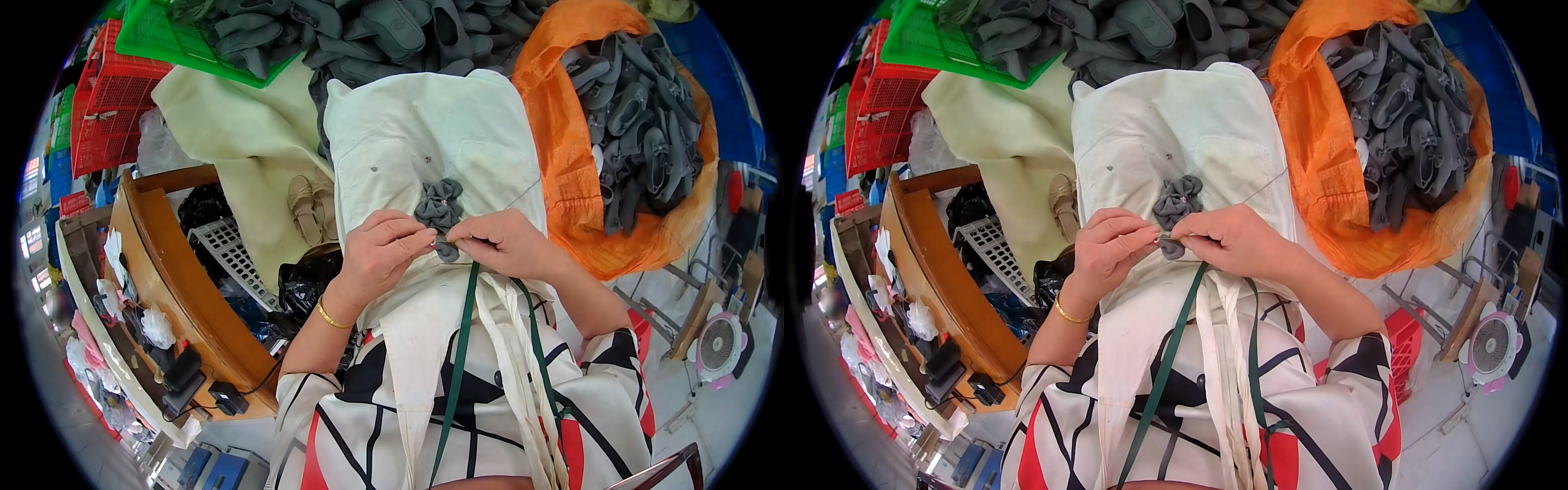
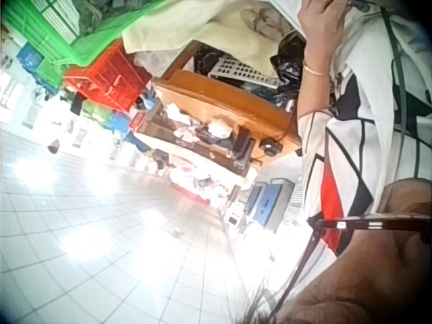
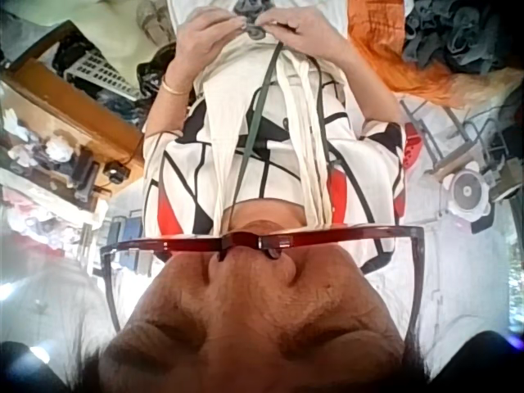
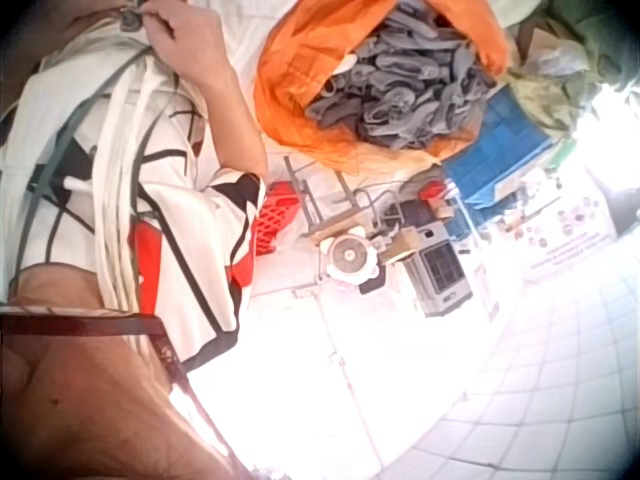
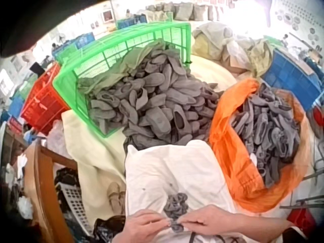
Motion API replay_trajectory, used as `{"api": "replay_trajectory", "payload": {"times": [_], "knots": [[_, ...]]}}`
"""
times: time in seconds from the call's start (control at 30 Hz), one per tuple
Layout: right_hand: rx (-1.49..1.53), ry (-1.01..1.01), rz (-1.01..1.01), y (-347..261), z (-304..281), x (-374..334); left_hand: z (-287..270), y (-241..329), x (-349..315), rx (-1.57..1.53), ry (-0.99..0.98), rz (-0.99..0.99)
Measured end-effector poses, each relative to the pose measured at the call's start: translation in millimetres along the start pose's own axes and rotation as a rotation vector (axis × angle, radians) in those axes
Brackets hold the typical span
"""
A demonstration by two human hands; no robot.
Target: The person sews grey slippers using a needle and thread, repeatedly pulling the thread through the fabric. They handle multiple slippers from nearby piles, stitching the upper part of each slipper while seated in a workshop.
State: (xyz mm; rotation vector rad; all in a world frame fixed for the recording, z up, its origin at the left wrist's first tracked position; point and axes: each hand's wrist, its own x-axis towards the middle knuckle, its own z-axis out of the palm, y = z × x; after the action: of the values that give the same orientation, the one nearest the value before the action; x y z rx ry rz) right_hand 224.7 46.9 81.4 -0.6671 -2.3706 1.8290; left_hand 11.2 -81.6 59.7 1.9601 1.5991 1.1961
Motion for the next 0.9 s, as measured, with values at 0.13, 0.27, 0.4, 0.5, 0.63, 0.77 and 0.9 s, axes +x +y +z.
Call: {"api": "replay_trajectory", "payload": {"times": [0.13, 0.27, 0.4, 0.5, 0.63, 0.77, 0.9], "knots": [[0.027, -0.02, -0.014, 1.6, -1.6, 0.3, 0.7, -1.1, -2.4, -0.011, 0.006, 0.0], [0.08, -0.048, 0.007, 4.3, -3.7, 0.9, 1.9, -3.2, -1.2, -0.087, -0.022, -0.028], [0.172, -0.082, 0.029, 10.4, -0.8, 2.8, 2.4, -2.0, -4.2, -0.218, -0.044, -0.084], [0.211, -0.077, -0.003, 14.5, 3.9, 2.2, 4.8, -1.8, -9.2, -0.325, -0.054, -0.137], [0.28, -0.073, -0.02, 22.4, 13.5, 2.4, 9.3, -0.4, -14.8, -0.496, -0.061, -0.213], [0.25, -0.063, 0.051, 15.1, 16.3, -1.2, 10.9, 4.2, -17.2, -0.493, -0.022, -0.247], [0.285, -0.085, 0.17, 2.4, 13.1, -3.2, 6.9, 9.1, -14.6, -0.443, -0.071, -0.245]]}}
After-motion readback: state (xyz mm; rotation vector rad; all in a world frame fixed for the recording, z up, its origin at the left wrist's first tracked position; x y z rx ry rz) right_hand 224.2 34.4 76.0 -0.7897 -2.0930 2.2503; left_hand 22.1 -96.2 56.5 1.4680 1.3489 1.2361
